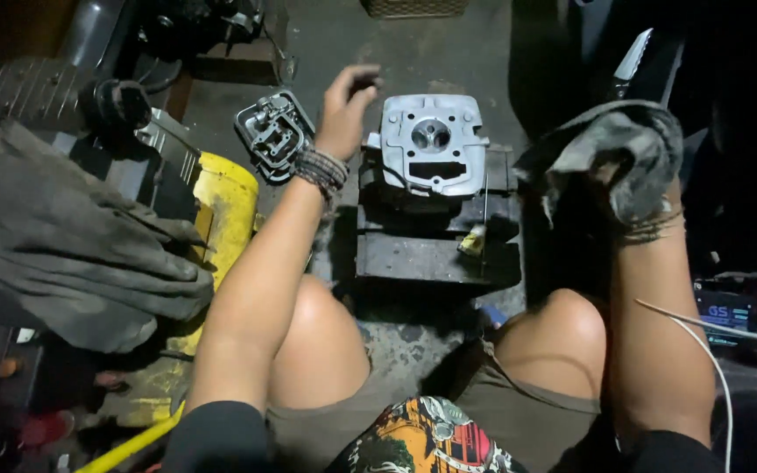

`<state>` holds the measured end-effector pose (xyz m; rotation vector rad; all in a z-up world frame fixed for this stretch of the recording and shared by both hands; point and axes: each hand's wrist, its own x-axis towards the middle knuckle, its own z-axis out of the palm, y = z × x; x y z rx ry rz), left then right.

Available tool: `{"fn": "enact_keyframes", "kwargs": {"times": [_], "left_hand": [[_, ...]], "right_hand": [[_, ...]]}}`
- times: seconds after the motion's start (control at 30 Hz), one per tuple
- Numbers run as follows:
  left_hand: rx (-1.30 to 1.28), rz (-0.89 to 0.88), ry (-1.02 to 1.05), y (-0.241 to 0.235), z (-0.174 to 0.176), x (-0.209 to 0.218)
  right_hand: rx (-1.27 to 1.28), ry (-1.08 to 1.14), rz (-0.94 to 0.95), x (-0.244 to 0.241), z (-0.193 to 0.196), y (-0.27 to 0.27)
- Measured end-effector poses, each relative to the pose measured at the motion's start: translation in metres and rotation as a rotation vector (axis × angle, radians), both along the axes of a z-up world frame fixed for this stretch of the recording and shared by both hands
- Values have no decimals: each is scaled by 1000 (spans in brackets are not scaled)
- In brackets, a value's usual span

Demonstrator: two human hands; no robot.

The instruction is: Wiping and inspecting a motorcycle cylinder head with a cloth to remove dirt and debris.

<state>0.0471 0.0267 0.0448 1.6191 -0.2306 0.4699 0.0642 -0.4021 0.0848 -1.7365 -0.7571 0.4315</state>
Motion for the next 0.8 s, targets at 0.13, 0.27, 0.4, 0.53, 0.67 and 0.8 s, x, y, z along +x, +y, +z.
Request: {"fn": "enact_keyframes", "kwargs": {"times": [0.13, 0.27, 0.4, 0.53, 0.67, 0.8], "left_hand": [[325, 193, 171, 3, -24, -9], [293, 107, 409, -2, -29, -6], [-8, 2, 585, -11, -42, 9], [-152, -104, 544, -21, -49, 12], [-158, -127, 583, -25, -34, 0], [-146, -135, 610, -16, -74, 23]], "right_hand": [[-17, -105, -96, -19, 6, 16], [-124, -433, -109, -2, -25, 56], [-786, -1013, -80, -52, 10, 131], [-852, -1028, -35, -72, 5, 177], [-777, -968, -4, -48, -6, 192], [-821, -965, -105, -39, -12, 208]]}}
